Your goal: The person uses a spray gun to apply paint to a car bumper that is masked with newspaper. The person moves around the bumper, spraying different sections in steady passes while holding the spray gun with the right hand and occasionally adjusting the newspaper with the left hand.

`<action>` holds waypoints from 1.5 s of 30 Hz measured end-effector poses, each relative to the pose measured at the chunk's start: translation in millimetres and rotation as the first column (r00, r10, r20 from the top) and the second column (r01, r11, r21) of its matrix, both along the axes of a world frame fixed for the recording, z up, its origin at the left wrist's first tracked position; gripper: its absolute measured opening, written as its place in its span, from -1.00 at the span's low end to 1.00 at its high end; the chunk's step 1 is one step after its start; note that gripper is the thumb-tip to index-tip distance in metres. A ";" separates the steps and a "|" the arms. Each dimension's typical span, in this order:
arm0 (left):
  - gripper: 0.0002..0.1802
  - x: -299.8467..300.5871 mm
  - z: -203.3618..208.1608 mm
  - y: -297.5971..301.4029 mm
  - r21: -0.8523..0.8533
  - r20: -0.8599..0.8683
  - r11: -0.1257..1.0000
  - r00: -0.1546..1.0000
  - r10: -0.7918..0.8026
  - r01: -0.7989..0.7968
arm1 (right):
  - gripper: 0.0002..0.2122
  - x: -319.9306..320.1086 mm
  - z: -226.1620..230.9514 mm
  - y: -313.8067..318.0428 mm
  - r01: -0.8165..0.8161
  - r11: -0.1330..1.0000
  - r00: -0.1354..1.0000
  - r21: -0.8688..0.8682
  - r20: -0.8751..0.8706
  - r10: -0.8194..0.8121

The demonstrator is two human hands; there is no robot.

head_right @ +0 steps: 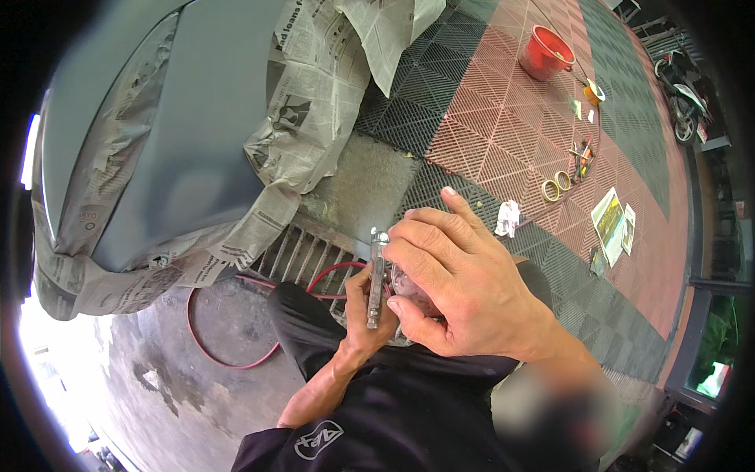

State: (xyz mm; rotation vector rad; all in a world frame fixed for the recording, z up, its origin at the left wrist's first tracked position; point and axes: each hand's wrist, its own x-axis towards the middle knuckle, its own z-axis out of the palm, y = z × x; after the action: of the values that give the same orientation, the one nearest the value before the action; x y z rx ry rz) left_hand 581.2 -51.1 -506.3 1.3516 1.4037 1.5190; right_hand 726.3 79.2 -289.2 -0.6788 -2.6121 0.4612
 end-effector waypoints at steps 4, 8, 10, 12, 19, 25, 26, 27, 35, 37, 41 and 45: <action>-0.27 -1.6 -2.3 -7.5 -0.019 0.003 0.999 0.999 0.040 -0.040 | -0.46 -1.8 -3.4 1.3 -0.007 0.993 0.986 0.121 0.167 -0.013; -0.34 -5.6 -6.1 -10.7 -0.130 0.048 0.988 0.994 0.095 -0.088 | -0.27 -10.4 26.1 -19.4 0.038 0.978 0.997 0.206 0.060 -0.052; -0.35 -3.2 -1.7 -4.4 -0.105 0.087 0.987 0.988 0.129 -0.120 | -0.20 -6.6 33.8 -36.6 0.107 0.953 0.994 0.282 -0.015 -0.107; -0.37 -2.3 22.4 -8.1 0.042 -0.063 0.993 0.992 0.111 -0.109 | -0.22 -11.2 7.4 -32.2 0.124 0.983 0.988 0.135 0.079 -0.135; -0.56 -14.0 39.0 5.0 -0.023 -0.034 0.979 0.979 0.201 -0.202 | -0.41 14.1 -7.3 -62.8 0.390 0.913 0.741 -0.124 -0.545 -0.391; -0.31 -15.6 53.0 8.6 -0.133 0.118 0.984 0.984 0.133 -0.118 | -0.21 12.7 -54.9 -118.9 0.443 0.884 0.883 -0.148 0.241 -0.402; -0.29 -5.6 63.7 8.4 -0.137 0.071 0.985 0.991 0.116 -0.105 | -0.16 11.8 -75.2 -116.9 0.414 0.897 0.906 -0.154 0.163 -0.390; -0.27 -4.3 77.9 5.6 -0.145 -0.008 0.983 0.993 0.114 -0.114 | -0.14 -0.3 -83.6 -108.2 0.402 0.897 0.915 -0.182 0.121 -0.386; 0.50 -22.4 146.8 54.7 -0.036 -0.393 0.999 0.919 -0.037 0.025 | -0.52 -58.2 -95.5 -0.3 -0.108 0.727 0.611 -0.678 -0.622 -0.489; 0.42 -6.6 139.2 68.9 0.016 -0.251 0.999 0.967 0.049 -0.047 | -0.59 -61.1 -80.2 51.4 -0.121 0.672 0.549 -0.731 -0.613 -0.568; 0.01 -14.7 116.9 47.7 -0.228 -0.167 0.954 0.973 0.160 -0.196 | -0.59 -91.9 -43.6 124.7 -0.156 0.646 0.525 -0.747 -0.617 -0.587; -0.45 -11.1 111.6 -23.2 -0.526 -0.481 0.773 0.874 0.072 -0.353 | -0.58 -112.9 -27.3 166.5 -0.201 0.642 0.489 -0.740 -0.644 -0.589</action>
State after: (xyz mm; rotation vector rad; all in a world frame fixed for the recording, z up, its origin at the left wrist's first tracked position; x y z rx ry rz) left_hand 570.1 -74.3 -394.7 1.1695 2.1679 0.7646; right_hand 613.5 245.7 -316.5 -0.7252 -1.2329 1.4221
